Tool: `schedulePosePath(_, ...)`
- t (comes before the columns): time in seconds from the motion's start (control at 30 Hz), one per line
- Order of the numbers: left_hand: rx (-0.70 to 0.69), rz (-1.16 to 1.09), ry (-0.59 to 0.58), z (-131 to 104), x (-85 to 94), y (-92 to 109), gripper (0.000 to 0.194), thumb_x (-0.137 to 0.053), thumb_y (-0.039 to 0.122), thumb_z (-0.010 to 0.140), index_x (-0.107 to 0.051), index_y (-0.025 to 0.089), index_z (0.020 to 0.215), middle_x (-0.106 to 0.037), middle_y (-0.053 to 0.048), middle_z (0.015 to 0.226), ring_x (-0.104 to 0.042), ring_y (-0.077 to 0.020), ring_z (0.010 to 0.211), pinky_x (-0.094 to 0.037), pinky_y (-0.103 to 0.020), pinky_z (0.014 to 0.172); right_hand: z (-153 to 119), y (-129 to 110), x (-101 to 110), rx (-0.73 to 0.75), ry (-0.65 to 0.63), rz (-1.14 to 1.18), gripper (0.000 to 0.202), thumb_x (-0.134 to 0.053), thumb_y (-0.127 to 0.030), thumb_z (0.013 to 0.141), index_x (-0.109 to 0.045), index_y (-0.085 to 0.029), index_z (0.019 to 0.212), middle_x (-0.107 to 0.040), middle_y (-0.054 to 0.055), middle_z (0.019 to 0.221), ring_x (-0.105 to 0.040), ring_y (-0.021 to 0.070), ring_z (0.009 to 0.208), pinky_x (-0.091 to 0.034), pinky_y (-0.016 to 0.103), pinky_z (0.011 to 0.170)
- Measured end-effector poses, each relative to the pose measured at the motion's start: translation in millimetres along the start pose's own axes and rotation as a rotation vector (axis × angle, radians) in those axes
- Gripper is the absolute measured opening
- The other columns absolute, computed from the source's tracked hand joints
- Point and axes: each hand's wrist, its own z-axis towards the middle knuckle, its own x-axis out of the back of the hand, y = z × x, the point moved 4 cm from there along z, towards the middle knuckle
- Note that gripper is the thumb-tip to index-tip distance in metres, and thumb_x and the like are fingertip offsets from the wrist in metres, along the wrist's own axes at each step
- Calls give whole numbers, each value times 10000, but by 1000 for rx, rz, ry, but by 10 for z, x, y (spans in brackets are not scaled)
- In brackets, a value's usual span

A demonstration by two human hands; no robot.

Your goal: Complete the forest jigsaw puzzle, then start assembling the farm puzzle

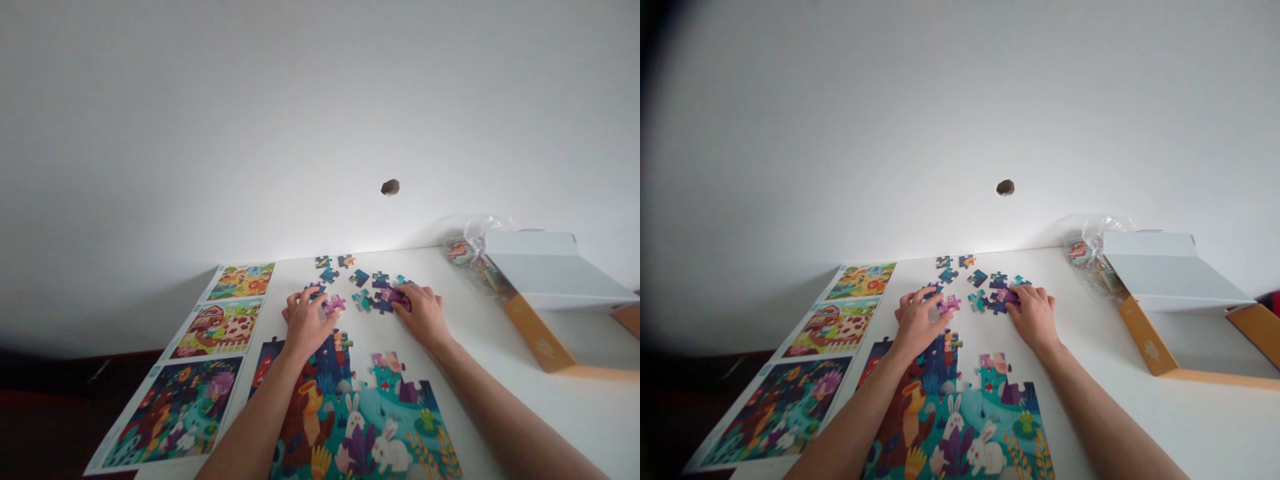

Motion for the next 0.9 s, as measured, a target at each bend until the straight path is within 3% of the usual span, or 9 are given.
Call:
schedulePosePath(0.13,-13,14,-50,-7,14,21,341,-680,464,753,-711,304,1053,-558,-63,1293,-412,-370,1147,-382,-510,868,-8,-3,-5,7,11,0,293,-630,-301,877,-622,-281,1169,-625,48,1167,-510,287,1013,-329,399,807)
schedulePosePath(0.33,0,3,-30,-5,-5,5,320,-716,469,725,-710,320,1008,-567,-57,1267,-428,-359,1145,-391,-501,870,-11,0,-7,13,10,10,279,-632,-289,864,-635,-276,1142,-629,52,1148,-514,280,1001,-331,386,788)
schedulePosePath(0.5,154,33,25,31,7,-176,368,-614,365,828,-631,270,1183,-556,-97,1334,-434,-370,1130,-408,-528,847,-16,-8,2,18,19,20,238,-636,-284,866,-647,-282,1104,-634,42,1130,-509,280,994,-325,389,781)
schedulePosePath(0.6,224,47,14,45,8,-254,435,-604,339,831,-585,238,1253,-608,-135,1264,-423,-392,1121,-400,-564,843,-15,-12,6,21,26,21,227,-651,-271,857,-655,-283,1084,-633,40,1128,-504,281,1000,-325,391,788)
schedulePosePath(0.9,184,53,10,67,44,-217,395,-566,268,834,-600,266,1227,-606,-97,1270,-426,-373,1088,-413,-550,829,-16,-21,21,14,32,30,208,-658,-248,861,-657,-290,1064,-633,21,1123,-502,273,1006,-320,390,803)
